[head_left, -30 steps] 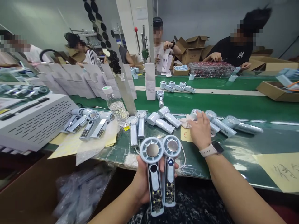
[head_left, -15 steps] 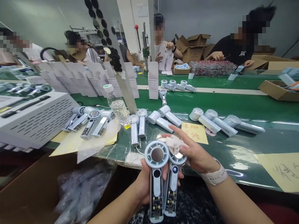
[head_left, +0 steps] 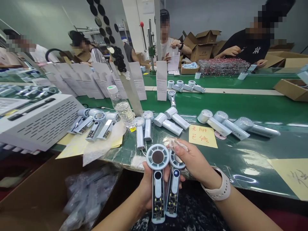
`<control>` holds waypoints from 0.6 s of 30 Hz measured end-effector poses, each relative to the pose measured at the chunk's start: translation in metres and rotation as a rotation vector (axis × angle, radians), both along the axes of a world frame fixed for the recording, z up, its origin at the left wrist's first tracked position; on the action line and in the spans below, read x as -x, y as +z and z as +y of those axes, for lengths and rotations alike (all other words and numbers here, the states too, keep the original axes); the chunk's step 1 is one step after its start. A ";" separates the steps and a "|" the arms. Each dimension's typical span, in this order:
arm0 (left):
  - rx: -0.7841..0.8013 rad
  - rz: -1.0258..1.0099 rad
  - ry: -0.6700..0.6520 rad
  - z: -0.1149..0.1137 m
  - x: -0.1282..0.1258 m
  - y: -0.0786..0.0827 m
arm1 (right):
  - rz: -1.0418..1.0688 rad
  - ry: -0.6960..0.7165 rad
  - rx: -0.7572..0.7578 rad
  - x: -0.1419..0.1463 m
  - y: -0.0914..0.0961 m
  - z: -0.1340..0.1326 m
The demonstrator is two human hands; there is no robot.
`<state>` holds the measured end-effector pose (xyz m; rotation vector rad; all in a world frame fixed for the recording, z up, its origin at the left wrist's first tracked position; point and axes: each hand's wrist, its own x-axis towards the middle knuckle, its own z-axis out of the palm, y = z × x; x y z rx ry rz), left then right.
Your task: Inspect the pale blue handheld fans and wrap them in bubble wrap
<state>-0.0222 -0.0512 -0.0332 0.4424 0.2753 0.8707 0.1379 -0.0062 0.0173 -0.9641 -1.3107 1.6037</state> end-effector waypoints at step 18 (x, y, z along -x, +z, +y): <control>-0.433 0.487 0.046 0.024 0.028 0.075 | 0.337 0.205 0.046 -0.017 0.002 -0.029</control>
